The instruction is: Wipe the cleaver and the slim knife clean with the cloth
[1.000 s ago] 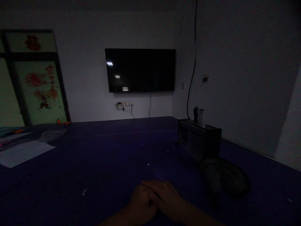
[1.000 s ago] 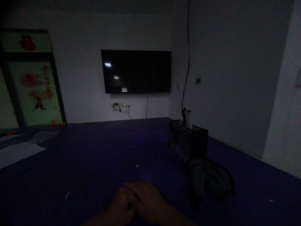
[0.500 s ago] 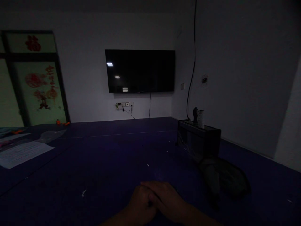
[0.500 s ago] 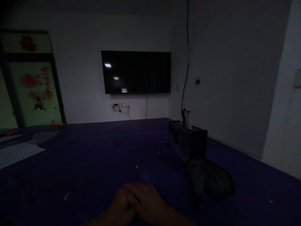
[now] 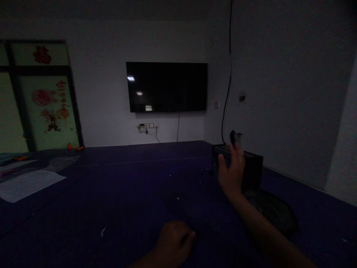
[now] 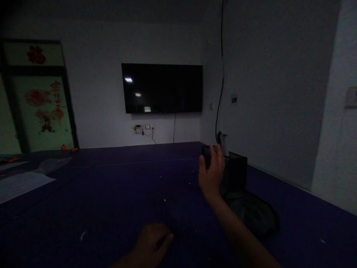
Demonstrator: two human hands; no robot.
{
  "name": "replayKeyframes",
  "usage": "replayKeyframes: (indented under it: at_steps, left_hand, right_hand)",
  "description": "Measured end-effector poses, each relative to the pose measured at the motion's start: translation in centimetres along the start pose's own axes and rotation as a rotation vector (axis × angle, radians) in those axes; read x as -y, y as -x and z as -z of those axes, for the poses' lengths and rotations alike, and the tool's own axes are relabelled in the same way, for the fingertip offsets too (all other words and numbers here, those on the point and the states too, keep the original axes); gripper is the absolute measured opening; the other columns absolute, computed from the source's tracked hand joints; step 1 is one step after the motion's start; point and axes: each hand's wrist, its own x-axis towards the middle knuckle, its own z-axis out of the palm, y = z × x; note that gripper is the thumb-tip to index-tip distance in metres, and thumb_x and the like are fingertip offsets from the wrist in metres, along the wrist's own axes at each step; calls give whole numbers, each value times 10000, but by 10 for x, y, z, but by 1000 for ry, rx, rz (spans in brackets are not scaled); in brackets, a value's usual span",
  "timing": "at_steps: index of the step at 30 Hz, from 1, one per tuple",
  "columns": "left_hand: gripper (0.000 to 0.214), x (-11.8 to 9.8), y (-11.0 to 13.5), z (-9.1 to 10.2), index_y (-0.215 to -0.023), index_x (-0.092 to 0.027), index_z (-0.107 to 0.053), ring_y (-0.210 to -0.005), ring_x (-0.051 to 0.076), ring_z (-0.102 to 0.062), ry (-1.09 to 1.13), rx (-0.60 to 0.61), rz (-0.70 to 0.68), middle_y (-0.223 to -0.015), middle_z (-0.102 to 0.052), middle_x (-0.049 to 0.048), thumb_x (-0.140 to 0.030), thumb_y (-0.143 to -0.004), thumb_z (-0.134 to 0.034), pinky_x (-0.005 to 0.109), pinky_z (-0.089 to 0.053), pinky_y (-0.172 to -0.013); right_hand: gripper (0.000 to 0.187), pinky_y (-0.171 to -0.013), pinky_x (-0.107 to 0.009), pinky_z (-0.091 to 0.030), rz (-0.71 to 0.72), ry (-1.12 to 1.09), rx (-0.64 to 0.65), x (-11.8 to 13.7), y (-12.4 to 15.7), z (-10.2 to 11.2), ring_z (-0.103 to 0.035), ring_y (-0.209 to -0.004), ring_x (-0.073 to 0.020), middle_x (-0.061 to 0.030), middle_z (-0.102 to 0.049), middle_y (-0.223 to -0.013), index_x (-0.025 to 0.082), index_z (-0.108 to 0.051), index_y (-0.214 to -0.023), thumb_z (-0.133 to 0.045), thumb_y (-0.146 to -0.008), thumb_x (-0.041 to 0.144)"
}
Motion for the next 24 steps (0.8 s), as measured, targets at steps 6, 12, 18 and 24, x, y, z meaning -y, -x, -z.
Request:
replayKeyframes:
  at_steps: [6, 12, 18, 24]
  left_hand:
    - [245, 4, 2, -5, -645, -161, -563, -557, 107, -544, -35, -27, -49, -603, -605, 22, -202, -816, -393, 209, -349, -524]
    - [281, 4, 3, -3, -645, -160, -564, -549, 106, -536, -28, -21, -55, -605, -601, 32, -232, -836, -371, 212, -357, -521]
    - [291, 0, 2, 0, -646, -162, -563, -543, 102, -526, -27, -9, -55, -599, -593, 30, -238, -842, -362, 208, -361, -524]
    - [300, 2, 4, -3, -658, -167, -577, -550, 107, -526, -50, -7, -74, -594, -589, 32, -258, -845, -361, 204, -366, -533]
  right_hand:
    - [870, -1010, -496, -159, -462, 148, -334, -52, -48, 9, -215, -1276, -335, -222, -275, -1381, 74, -326, -1325, -539, -682, 620]
    - [1071, -960, -576, -183, -577, 170, -214, -84, -25, 8, -228, -1255, -389, -237, -283, -1372, 96, -248, -1360, -609, -538, 680]
    - [1071, -984, -460, -242, -538, 92, -207, -112, -25, 5, -321, -1225, -335, -226, -354, -1336, 48, -285, -1334, -584, -536, 696]
    - [1097, -970, -520, -224, -546, 105, -160, -113, -22, 5, -296, -1232, -364, -222, -332, -1351, 85, -257, -1352, -637, -500, 662]
